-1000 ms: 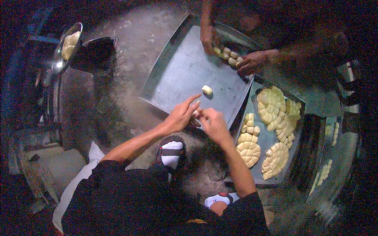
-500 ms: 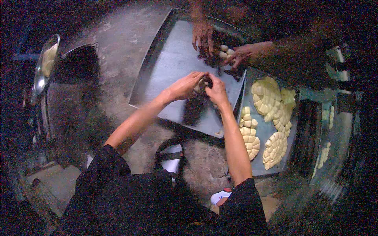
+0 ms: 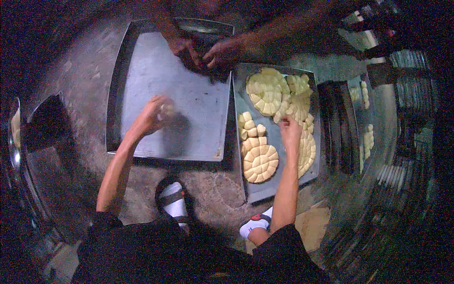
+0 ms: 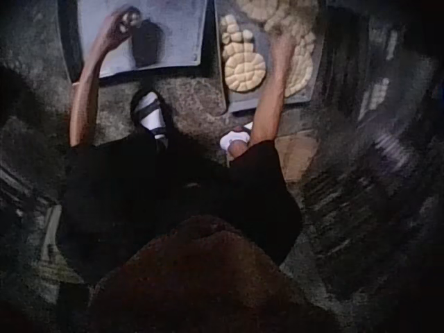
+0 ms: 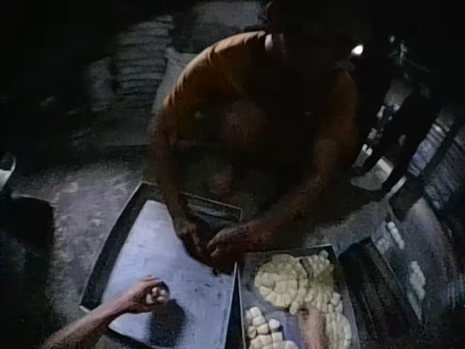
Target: The person shapes pieces of dough into braided or patterned rolls by hand and places them onto metal baking trays on the floor.
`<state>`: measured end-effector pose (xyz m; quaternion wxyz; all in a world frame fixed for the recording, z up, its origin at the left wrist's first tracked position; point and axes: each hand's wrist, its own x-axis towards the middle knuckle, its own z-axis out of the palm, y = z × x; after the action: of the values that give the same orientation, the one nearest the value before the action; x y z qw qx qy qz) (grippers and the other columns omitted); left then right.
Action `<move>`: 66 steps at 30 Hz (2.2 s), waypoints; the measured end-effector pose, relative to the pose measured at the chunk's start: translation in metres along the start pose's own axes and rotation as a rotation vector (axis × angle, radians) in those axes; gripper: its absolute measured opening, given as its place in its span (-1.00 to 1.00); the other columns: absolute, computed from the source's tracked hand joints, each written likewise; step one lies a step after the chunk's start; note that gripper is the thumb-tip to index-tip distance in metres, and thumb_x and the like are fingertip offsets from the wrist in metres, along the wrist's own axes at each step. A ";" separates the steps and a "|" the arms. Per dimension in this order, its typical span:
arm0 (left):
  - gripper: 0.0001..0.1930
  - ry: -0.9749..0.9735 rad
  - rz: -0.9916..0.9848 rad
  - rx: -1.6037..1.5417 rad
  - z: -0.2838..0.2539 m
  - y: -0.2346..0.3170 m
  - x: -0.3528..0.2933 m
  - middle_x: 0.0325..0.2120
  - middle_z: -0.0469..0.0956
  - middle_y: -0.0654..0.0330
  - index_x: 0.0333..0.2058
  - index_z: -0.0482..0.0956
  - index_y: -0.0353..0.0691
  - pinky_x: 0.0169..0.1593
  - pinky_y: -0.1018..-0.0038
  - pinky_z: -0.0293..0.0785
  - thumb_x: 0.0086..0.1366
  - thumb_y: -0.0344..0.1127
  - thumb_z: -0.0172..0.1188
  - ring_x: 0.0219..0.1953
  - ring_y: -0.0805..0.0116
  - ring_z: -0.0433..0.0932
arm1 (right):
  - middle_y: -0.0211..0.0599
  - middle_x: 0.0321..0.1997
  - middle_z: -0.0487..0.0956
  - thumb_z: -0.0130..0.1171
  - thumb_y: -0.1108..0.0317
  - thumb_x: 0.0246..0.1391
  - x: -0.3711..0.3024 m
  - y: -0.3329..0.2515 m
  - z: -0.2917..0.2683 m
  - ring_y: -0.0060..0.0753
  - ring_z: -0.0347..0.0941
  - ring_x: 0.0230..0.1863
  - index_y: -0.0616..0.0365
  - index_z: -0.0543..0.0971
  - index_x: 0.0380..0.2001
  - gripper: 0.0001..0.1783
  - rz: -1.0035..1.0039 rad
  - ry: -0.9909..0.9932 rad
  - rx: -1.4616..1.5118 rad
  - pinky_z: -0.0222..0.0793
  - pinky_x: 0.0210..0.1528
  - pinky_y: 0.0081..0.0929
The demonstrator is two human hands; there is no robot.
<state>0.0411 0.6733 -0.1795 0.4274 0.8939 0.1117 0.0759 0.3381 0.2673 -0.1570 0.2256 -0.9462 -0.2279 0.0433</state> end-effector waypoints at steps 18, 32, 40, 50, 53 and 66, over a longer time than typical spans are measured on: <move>-0.52 -0.209 -0.581 -1.441 0.043 0.144 -0.045 -0.05 0.54 -0.03 0.09 0.42 -0.42 0.03 0.40 0.56 0.44 -0.09 0.02 -0.02 0.23 0.58 | -0.18 -0.01 0.46 0.19 0.66 -0.05 -0.051 -0.185 -0.025 -0.25 0.46 0.01 0.18 0.56 -0.12 -0.64 -0.350 -0.252 0.540 0.47 0.06 -0.39; -0.63 0.079 -0.833 -1.608 0.005 0.166 -0.058 -0.45 0.58 0.28 -0.19 0.58 -0.36 -0.23 0.60 0.56 0.33 -0.08 0.21 -0.44 0.60 0.51 | -0.21 -0.13 0.59 0.32 0.46 0.01 -0.109 -0.259 0.007 -0.18 0.58 -0.18 0.14 0.62 -0.17 -0.74 -0.616 -0.138 0.545 0.53 -0.17 -0.37; -0.79 0.104 -0.660 -1.212 -0.010 0.147 -0.064 -0.40 0.65 0.25 -0.28 0.60 -0.27 -0.33 0.65 0.46 0.25 -0.26 0.32 -0.42 0.62 0.54 | -0.32 -0.29 0.60 0.37 0.54 -0.04 -0.120 -0.273 -0.004 -0.46 0.55 -0.28 0.20 0.61 -0.31 -0.81 -0.573 -0.368 0.664 0.50 -0.25 -0.53; -0.78 0.227 -0.200 -0.595 -0.009 0.161 -0.080 -0.25 0.67 0.12 -0.19 0.64 -0.31 -0.12 0.50 0.59 0.19 -0.39 0.34 -0.20 0.48 0.63 | -0.32 -0.30 0.54 0.32 0.46 0.06 -0.109 -0.262 -0.001 -0.61 0.44 -0.26 0.25 0.63 -0.22 -0.80 -0.378 -0.529 0.689 0.36 -0.23 -0.64; -0.84 0.246 -0.494 -0.845 -0.011 0.159 -0.083 -0.32 0.65 0.14 -0.26 0.61 -0.38 -0.11 0.50 0.57 0.32 -0.37 0.22 -0.27 0.49 0.58 | -0.25 -0.19 0.61 0.33 0.38 0.03 -0.112 -0.279 -0.013 -0.30 0.54 -0.21 0.11 0.65 -0.10 -0.69 -0.551 -0.257 0.501 0.44 -0.11 -0.41; -0.64 -0.115 -0.509 -1.017 -0.003 0.142 -0.089 -0.22 0.62 0.21 0.02 0.54 -0.29 -0.07 0.57 0.47 0.34 -0.20 0.19 -0.14 0.49 0.55 | -0.27 -0.37 0.62 0.37 0.34 -0.01 -0.108 -0.261 -0.008 -0.29 0.59 -0.32 0.14 0.64 -0.32 -0.82 -0.522 -0.697 0.634 0.48 -0.26 -0.40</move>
<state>-0.0265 0.5655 -0.0697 0.8142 0.5233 0.2492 -0.0340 0.1359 0.4225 -0.0353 0.4145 -0.6732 -0.4927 0.3637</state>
